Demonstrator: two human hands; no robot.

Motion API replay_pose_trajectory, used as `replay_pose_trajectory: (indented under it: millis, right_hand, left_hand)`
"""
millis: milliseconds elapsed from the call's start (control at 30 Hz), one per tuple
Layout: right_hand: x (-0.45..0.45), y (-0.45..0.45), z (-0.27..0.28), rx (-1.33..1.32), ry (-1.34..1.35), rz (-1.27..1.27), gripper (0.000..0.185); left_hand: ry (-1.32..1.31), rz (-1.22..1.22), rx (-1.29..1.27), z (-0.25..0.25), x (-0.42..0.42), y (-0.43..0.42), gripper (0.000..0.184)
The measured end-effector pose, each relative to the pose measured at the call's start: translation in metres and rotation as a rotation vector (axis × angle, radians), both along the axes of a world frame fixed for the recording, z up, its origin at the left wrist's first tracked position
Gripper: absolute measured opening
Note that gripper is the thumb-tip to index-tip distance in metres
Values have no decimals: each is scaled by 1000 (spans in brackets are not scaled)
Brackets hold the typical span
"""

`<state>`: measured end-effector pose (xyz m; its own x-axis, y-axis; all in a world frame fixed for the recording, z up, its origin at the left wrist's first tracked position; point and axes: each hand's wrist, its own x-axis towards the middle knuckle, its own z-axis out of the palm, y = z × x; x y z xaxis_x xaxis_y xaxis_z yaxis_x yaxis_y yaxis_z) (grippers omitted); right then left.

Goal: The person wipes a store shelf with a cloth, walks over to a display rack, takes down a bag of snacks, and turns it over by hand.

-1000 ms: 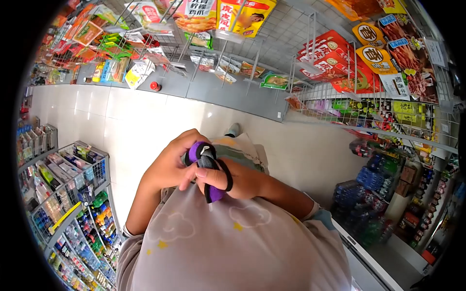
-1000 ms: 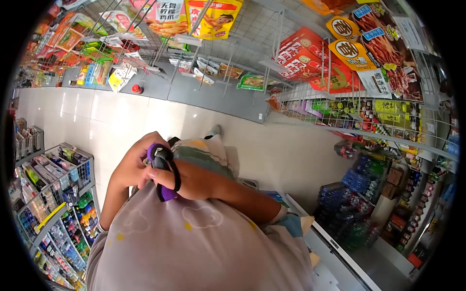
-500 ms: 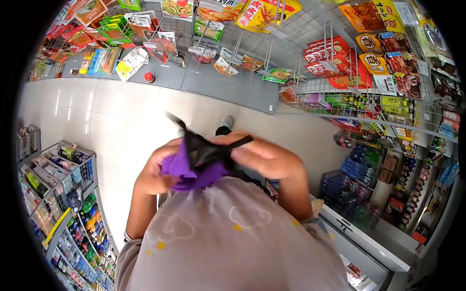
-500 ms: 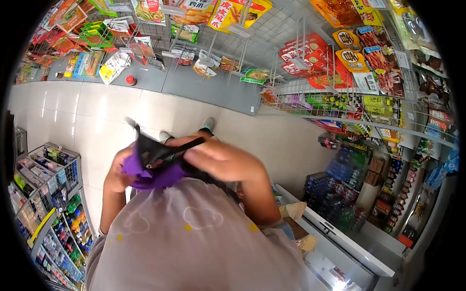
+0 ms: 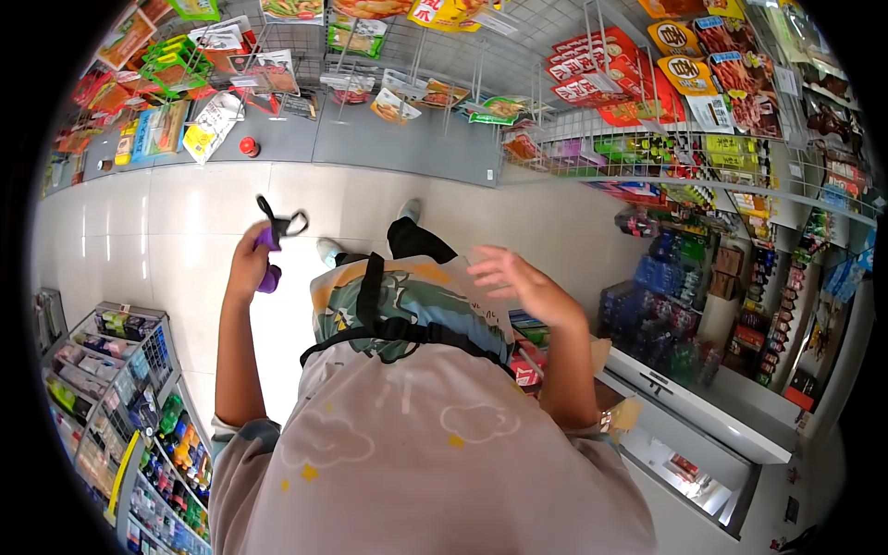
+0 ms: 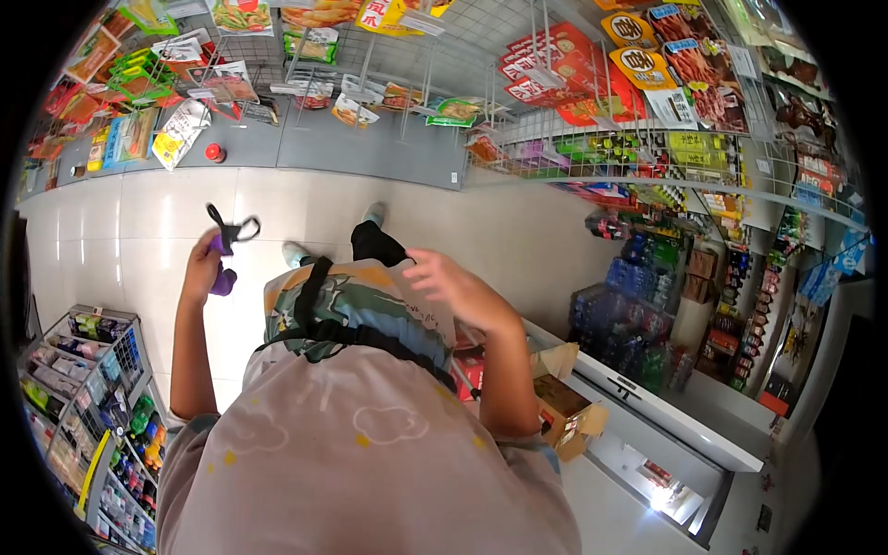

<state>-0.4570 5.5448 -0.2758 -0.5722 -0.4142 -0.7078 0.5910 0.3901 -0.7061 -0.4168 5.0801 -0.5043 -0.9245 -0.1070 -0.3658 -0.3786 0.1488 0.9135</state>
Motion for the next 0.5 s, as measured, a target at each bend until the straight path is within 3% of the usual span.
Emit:
replay_pose_trajectory:
  millis: [33,67,133,200,267,333,367,433,500]
  right_hand:
    - [-2,16,-14,-157,-51,-77,85]
    - [-6,28,-21,-156,-52,-85,85]
    - [-13,58,-31,-785,-316,-463,110]
    - [-17,99,-52,-733,-429,-452,114]
    - [-19,137,-76,-683,-557,-417,119]
    - [-33,172,-102,-594,-738,-394,115]
    - [-42,187,-119,-587,-754,-358,115]
    - [-62,215,-160,-93,-611,-373,106]
    - [-92,254,-212,-66,-584,-344,96]
  left_hand:
    - [-161,2,-1,-31,14,-4,37]
    - [-453,22,58,-44,28,-5,31]
    - [-621,21,20,-108,73,-1,24]
    - [-815,34,96,-152,126,11,22]
    - [-1006,66,257,-101,133,55,27]
    - [-973,120,351,-93,141,86,29]
    - [-928,159,440,-89,144,105,32]
    - [-855,224,432,-26,110,159,48]
    - [-816,304,363,4,91,206,53]
